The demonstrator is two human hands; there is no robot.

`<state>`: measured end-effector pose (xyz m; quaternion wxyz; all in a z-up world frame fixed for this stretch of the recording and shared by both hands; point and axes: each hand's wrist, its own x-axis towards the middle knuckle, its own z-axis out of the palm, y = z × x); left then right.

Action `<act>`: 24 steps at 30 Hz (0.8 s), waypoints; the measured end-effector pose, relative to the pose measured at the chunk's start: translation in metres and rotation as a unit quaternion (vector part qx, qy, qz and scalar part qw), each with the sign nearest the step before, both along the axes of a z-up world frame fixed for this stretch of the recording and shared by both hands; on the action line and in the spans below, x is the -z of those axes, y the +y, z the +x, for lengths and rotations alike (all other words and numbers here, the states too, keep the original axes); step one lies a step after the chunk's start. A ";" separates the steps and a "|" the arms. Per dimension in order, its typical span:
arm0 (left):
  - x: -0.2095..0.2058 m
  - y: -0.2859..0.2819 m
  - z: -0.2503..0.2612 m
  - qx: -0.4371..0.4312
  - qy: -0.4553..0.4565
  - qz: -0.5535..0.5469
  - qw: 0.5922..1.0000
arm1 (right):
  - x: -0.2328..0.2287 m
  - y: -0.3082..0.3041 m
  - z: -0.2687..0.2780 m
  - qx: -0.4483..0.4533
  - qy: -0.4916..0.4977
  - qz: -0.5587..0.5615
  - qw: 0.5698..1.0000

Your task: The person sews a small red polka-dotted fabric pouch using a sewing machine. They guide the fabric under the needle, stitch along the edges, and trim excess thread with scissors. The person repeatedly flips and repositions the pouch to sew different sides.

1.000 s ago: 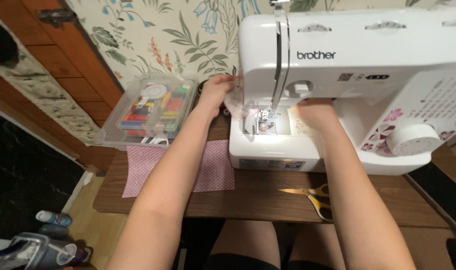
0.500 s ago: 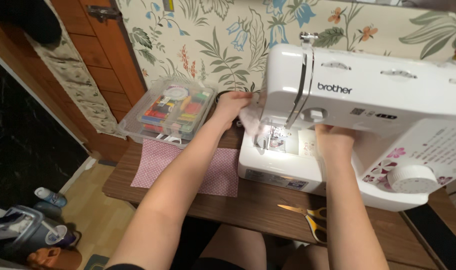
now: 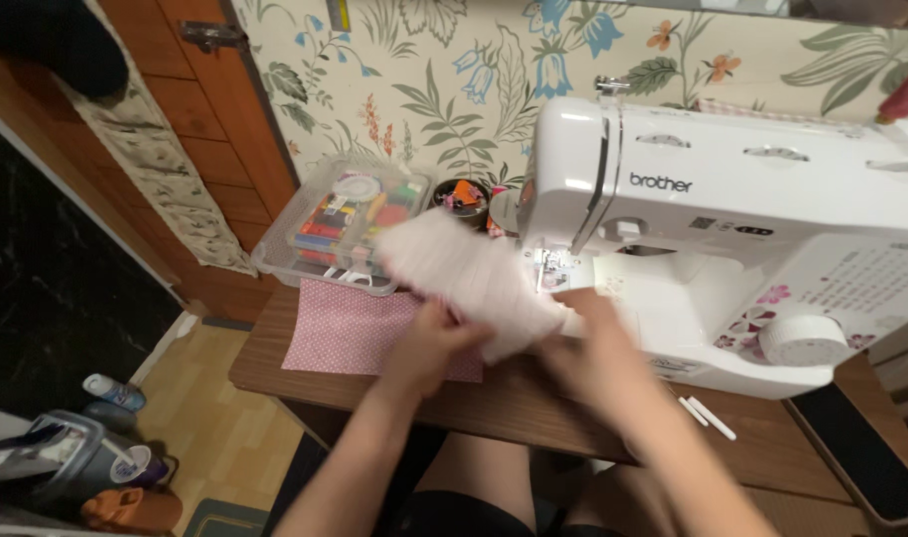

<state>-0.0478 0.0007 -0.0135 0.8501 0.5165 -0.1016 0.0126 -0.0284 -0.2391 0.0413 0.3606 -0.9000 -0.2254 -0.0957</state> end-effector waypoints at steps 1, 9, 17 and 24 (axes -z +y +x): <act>0.000 -0.007 -0.009 -0.001 -0.002 0.014 1.000 | -0.001 0.018 -0.008 -0.037 -0.104 -0.086 0.990; 0.004 0.005 -0.039 0.003 0.131 -0.153 0.980 | 0.025 0.026 -0.024 -0.050 -0.298 -0.053 0.952; -0.015 0.026 -0.008 -0.258 -0.004 -0.041 0.965 | 0.025 0.021 -0.027 -0.112 -0.276 -0.043 0.954; -0.047 0.026 0.001 -0.314 -0.152 0.168 0.922 | 0.037 0.065 -0.020 -0.148 -0.249 -0.006 0.957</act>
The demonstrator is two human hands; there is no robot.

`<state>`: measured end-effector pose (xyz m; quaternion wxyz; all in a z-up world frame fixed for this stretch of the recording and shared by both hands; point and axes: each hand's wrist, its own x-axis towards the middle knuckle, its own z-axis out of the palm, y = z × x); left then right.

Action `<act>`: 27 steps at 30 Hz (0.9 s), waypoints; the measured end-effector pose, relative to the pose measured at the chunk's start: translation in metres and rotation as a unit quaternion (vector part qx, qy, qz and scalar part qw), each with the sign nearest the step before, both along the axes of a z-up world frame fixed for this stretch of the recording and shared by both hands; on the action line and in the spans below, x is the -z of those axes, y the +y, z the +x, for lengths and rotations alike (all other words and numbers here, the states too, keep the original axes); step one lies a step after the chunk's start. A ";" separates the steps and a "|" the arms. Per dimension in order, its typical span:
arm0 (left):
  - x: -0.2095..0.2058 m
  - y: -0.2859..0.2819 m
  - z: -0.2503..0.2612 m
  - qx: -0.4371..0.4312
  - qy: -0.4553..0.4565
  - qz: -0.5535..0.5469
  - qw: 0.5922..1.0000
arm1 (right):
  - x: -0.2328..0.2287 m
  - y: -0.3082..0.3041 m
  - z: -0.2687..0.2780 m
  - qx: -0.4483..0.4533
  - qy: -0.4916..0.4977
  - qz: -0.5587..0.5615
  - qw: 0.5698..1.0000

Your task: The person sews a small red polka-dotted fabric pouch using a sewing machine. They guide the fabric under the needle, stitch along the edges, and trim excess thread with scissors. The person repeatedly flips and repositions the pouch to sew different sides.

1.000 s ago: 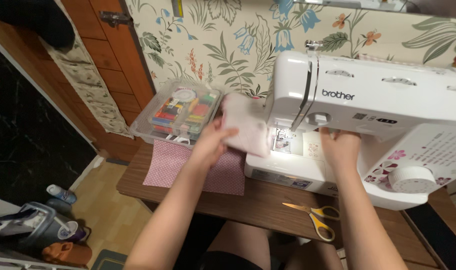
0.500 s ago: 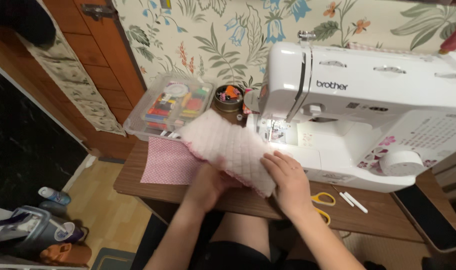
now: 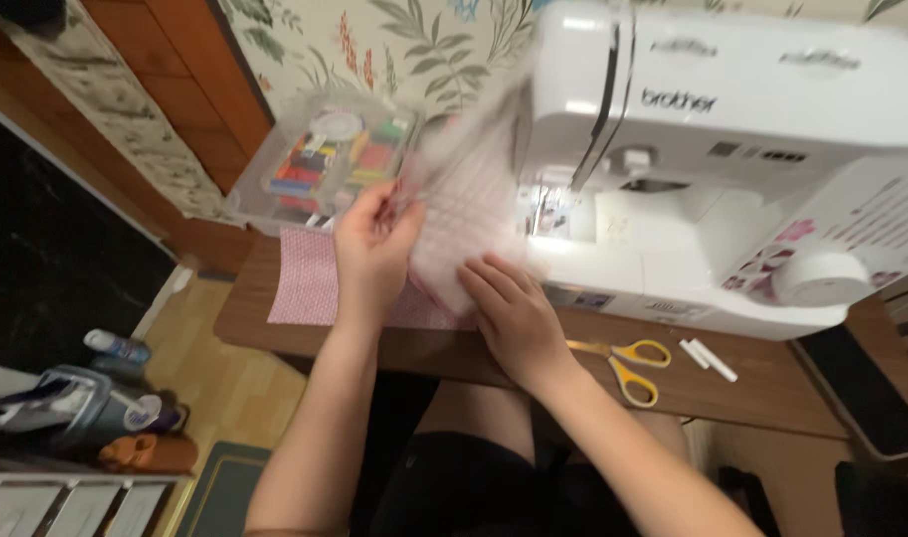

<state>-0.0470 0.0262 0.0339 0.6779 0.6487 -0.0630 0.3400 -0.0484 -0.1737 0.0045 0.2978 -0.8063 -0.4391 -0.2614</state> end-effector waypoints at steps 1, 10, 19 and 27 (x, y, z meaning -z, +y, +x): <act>-0.005 0.000 -0.001 -0.030 -0.001 0.061 0.998 | -0.002 0.007 0.001 -0.016 -0.003 -0.001 1.000; -0.026 -0.013 -0.052 -0.039 -0.107 0.330 0.937 | -0.040 -0.046 -0.035 0.023 -0.204 0.011 0.979; 0.014 -0.053 -0.075 -0.064 -0.187 0.418 0.887 | -0.067 -0.110 -0.023 0.061 -0.068 -0.101 0.991; 0.054 -0.037 -0.022 0.043 0.008 0.208 0.977 | -0.023 -0.128 -0.023 -0.072 0.188 -0.028 0.979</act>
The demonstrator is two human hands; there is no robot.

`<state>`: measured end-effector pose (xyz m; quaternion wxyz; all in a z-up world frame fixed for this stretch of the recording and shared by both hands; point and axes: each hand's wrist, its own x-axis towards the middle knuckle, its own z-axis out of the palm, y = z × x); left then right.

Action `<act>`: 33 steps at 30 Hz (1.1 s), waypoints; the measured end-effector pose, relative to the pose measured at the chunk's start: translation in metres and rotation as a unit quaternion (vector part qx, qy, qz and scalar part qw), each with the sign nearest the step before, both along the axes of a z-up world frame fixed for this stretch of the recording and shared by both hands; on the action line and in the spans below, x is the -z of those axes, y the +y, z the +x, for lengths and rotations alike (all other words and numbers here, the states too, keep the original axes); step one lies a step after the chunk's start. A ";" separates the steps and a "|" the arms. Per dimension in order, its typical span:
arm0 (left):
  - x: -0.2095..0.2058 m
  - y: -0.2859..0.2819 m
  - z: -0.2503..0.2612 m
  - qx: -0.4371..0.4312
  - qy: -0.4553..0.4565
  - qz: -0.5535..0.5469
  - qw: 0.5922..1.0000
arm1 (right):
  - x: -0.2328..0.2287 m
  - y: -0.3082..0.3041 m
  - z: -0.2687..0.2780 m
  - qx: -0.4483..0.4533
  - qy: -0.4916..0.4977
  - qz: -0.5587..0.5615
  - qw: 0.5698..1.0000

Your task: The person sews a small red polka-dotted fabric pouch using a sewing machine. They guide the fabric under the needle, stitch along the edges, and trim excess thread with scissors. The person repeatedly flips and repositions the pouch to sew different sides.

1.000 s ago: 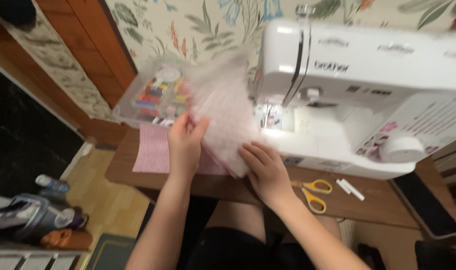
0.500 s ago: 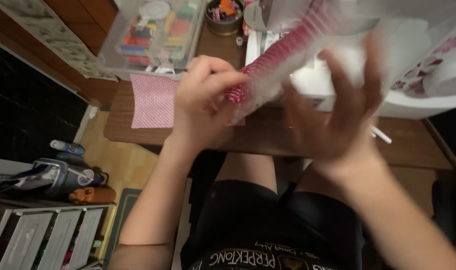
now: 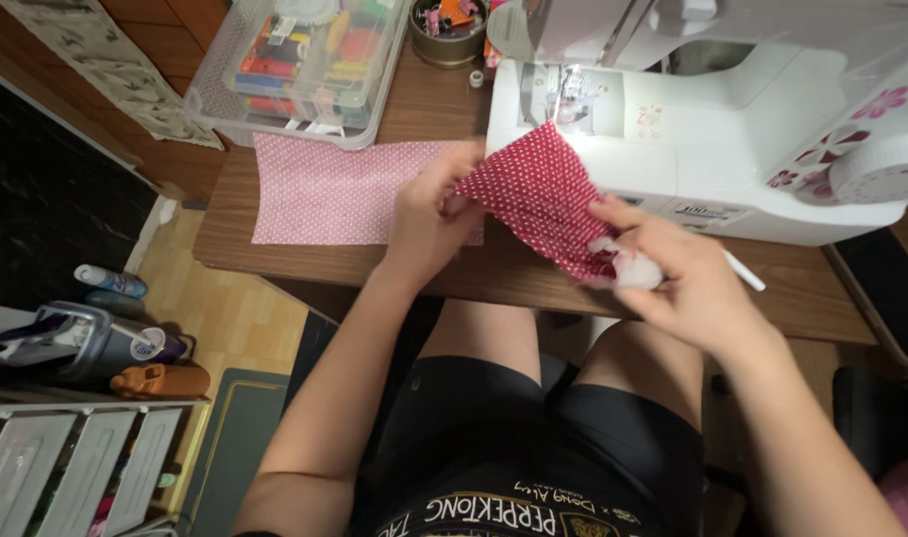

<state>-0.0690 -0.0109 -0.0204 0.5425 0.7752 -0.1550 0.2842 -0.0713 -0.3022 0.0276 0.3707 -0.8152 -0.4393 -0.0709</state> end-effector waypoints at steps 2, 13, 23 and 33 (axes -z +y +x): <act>-0.002 0.013 0.003 0.004 -0.017 0.078 0.997 | 0.003 -0.002 0.001 0.031 0.038 -0.015 0.999; -0.056 0.082 0.053 0.018 -0.013 0.217 0.976 | 0.003 0.028 -0.001 -0.013 -0.038 -0.049 0.998; -0.096 0.085 0.099 0.305 0.190 0.192 0.913 | -0.029 0.021 0.000 0.018 -0.047 -0.098 0.994; -0.072 -0.019 0.150 0.017 0.223 0.305 0.926 | -0.034 0.044 -0.002 -0.032 -0.116 -0.184 0.976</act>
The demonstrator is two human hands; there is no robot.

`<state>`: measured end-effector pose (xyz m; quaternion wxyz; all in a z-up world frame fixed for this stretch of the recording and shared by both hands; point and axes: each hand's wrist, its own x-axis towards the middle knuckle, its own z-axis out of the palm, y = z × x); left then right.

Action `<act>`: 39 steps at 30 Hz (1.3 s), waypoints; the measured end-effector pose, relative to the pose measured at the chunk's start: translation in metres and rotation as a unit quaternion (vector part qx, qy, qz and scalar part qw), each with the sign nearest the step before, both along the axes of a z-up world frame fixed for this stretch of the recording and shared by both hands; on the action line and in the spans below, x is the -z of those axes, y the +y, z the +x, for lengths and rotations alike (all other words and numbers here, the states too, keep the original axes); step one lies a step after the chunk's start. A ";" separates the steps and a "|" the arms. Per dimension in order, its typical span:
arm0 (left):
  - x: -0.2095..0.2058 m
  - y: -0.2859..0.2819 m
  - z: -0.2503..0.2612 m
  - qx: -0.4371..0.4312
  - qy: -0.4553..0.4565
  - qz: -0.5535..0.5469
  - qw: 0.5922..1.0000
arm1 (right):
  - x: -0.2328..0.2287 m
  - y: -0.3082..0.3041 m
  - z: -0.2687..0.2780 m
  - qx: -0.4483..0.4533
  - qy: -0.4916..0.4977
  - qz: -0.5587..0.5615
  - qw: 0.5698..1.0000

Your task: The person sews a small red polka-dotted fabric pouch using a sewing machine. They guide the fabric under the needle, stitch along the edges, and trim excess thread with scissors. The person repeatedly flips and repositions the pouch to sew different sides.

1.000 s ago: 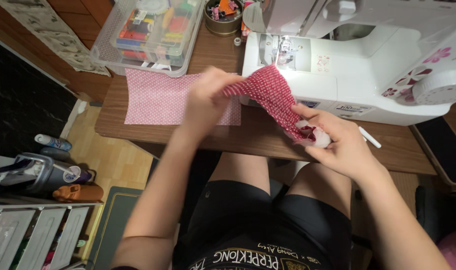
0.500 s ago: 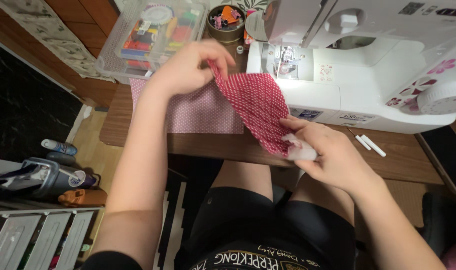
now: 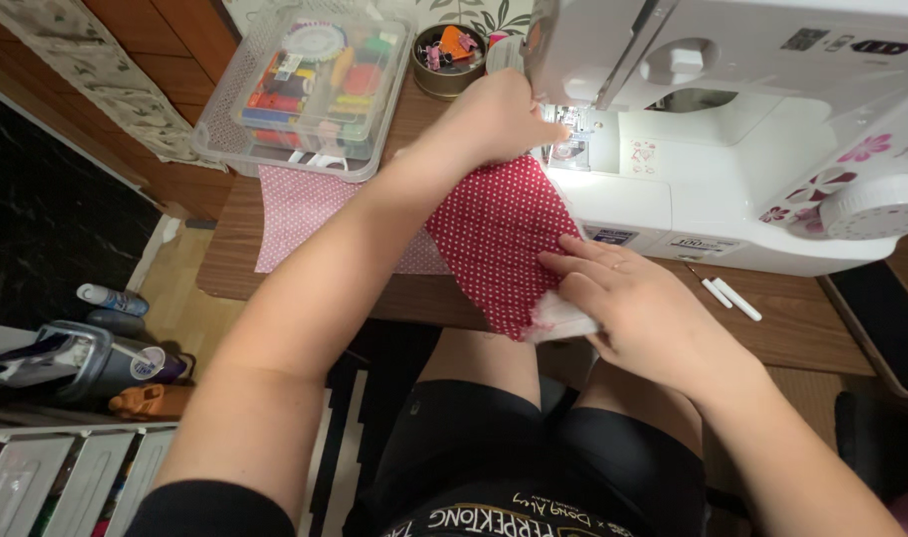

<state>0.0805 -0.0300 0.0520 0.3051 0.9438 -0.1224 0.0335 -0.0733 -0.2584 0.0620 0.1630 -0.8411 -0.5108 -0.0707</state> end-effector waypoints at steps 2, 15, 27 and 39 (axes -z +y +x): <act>0.019 0.000 -0.003 -0.001 -0.012 -0.056 0.998 | 0.004 0.003 -0.001 -0.002 -0.009 0.003 1.000; 0.040 -0.004 0.004 0.008 0.044 -0.363 0.931 | -0.007 -0.007 0.006 0.026 -0.031 -0.007 0.999; 0.042 0.007 -0.006 0.084 0.037 -0.296 0.951 | -0.006 -0.016 0.010 0.053 0.049 0.026 0.997; 0.042 0.003 -0.011 -0.001 -0.036 -0.159 0.987 | 0.002 -0.018 0.010 0.062 0.039 0.054 0.996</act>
